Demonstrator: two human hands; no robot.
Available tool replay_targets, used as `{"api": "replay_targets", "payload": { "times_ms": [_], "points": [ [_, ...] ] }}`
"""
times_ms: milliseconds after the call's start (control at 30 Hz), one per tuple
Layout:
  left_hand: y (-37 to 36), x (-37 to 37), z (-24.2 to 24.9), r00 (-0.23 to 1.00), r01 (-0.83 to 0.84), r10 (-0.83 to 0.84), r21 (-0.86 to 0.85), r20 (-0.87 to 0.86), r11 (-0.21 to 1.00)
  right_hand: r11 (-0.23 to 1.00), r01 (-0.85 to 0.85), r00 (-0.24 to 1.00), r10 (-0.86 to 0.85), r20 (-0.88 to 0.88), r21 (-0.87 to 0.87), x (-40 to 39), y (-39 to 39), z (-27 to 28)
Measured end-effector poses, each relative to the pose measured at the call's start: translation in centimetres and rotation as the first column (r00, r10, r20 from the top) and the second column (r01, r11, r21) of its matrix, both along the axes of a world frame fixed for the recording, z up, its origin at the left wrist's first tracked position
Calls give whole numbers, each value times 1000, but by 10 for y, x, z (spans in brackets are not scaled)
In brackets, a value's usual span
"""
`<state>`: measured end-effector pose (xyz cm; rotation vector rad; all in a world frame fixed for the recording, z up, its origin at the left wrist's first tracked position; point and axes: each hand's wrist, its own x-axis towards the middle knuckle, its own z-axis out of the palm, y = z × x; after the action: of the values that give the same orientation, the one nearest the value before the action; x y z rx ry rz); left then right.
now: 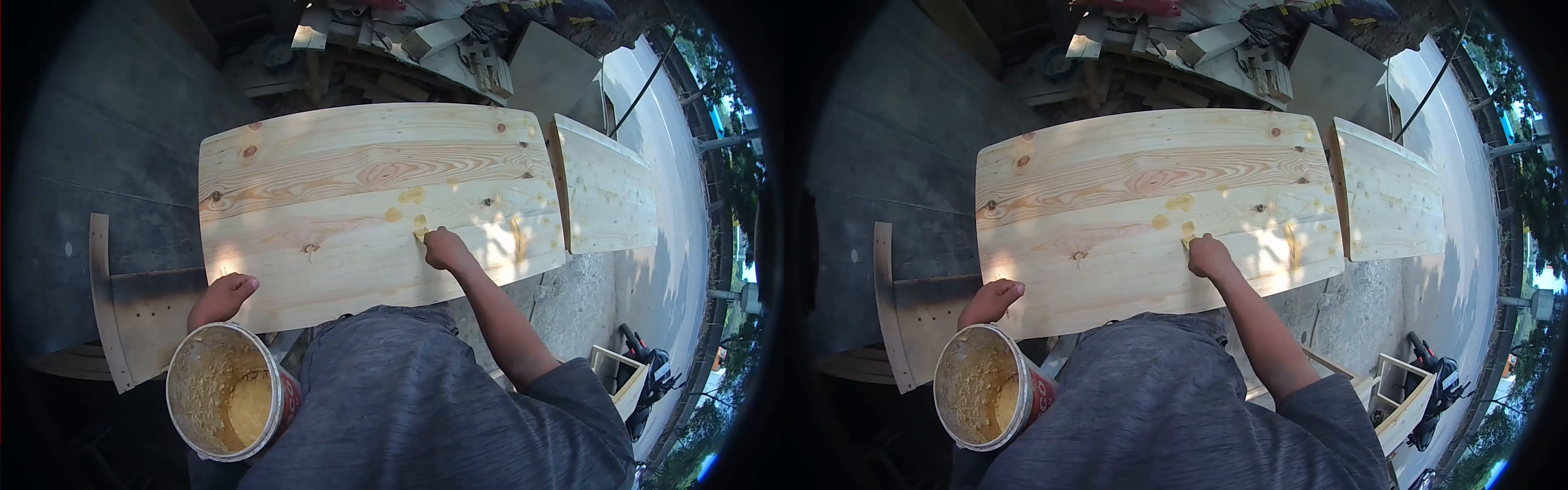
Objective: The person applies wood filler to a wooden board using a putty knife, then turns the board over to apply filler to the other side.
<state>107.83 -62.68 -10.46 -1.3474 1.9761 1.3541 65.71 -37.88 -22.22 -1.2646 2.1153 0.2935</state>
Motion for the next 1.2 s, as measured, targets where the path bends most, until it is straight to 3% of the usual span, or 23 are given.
{"api": "replay_targets", "payload": {
  "times_ms": [133,233,333,433,467,567,600,800,900,1067,1167,1200],
  "points": [
    [3,-4,5,1000,22,-22,-23,14,999,969,153,987,-160,-21,-196,-11,-7,17],
    [3,-9,12,999,8,-9,31,41,1000,999,-29,1000,29,8,28,-22,-7,6],
    [3,-5,3,999,23,-23,-18,30,1000,998,23,997,-27,-66,-67,-27,-15,7],
    [2,-13,9,999,26,-28,35,40,999,995,47,998,-49,27,89,-29,-14,15],
    [2,-10,8,999,38,-39,28,33,999,963,-33,998,17,63,267,-33,-19,20],
    [-3,-8,1,998,60,-60,7,11,998,1000,-3,1000,3,2,-22,-16,6,21],
    [-3,-8,-1,998,57,-57,14,16,998,987,88,995,-93,-31,-133,-2,13,19],
    [-1,-11,-2,998,52,-52,23,31,998,997,58,998,-58,13,-51,26,37,6],
    [-4,-18,-4,997,78,-79,36,15,996,945,186,982,-188,18,-270,32,22,12],
    [-3,-26,9,992,129,-129,-9,8,992,999,-2,1000,2,7,50,15,15,1],
    [-2,-34,14,987,159,-159,9,-7,987,995,60,998,-61,-19,-75,5,12,21],
    [-3,-34,12,985,170,-170,16,-34,985,1000,-16,1000,15,-12,-27,1,13,22]
  ]
}}
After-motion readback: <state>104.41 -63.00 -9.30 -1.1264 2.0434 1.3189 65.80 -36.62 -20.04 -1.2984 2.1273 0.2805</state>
